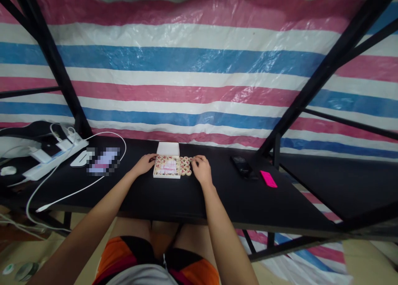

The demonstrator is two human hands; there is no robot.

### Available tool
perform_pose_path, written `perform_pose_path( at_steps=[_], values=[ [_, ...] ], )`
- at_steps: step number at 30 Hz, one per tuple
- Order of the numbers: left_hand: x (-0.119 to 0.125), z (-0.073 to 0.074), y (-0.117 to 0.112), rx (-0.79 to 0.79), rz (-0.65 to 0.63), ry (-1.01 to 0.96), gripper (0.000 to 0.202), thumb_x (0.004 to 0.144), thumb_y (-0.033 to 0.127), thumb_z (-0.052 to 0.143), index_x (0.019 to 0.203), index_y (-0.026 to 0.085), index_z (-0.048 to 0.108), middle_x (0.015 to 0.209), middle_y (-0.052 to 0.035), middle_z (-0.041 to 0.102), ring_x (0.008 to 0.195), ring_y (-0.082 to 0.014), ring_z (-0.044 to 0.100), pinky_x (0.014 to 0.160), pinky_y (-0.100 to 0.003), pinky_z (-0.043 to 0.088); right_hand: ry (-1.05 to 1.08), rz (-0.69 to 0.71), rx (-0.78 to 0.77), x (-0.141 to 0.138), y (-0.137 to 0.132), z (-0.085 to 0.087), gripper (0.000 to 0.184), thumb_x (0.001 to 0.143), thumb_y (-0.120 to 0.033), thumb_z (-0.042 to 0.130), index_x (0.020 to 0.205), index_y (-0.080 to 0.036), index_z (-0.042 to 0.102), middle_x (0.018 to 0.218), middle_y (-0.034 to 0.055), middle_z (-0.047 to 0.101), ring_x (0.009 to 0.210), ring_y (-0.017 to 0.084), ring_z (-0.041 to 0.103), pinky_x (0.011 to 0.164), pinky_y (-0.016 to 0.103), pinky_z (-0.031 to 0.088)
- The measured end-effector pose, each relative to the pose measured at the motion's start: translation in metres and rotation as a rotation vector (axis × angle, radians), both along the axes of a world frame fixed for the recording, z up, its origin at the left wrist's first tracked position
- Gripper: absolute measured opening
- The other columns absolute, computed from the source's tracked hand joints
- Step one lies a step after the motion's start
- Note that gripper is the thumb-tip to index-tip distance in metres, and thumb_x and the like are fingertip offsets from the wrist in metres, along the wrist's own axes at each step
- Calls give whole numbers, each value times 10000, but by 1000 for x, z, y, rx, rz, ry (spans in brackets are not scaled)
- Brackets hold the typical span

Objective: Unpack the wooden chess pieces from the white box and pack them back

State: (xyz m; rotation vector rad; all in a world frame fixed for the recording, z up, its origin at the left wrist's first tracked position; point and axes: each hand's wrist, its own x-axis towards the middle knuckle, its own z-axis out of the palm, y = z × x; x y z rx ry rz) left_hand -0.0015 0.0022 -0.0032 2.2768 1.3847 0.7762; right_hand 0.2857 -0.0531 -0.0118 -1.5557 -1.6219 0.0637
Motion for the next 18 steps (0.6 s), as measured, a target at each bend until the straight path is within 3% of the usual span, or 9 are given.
perform_pose_path(
  at_steps=[5,9,18],
  values=[
    [0,-1,1,16,-5,14,378,844,179,514,1203,161,633,1047,-88,688,954,-195,632,915,-299,464,-33,-42,-154,17,4,-13,256,749,-121,462,847,-201,684,958,53,625,858,174,592,838,308,454],
    [0,0,0,9,-2,14,380,843,168,509,1202,157,633,1047,-88,689,953,-193,631,917,-296,462,-53,-14,-147,15,5,-18,296,703,-60,462,895,-212,629,916,30,607,818,156,584,778,280,450],
    [1,1,-1,12,-5,16,384,843,157,509,1207,148,628,1054,-89,689,952,-191,636,926,-294,459,41,55,-110,17,13,-26,276,698,-97,502,940,-210,574,927,26,604,807,146,608,805,306,488]
  ],
)
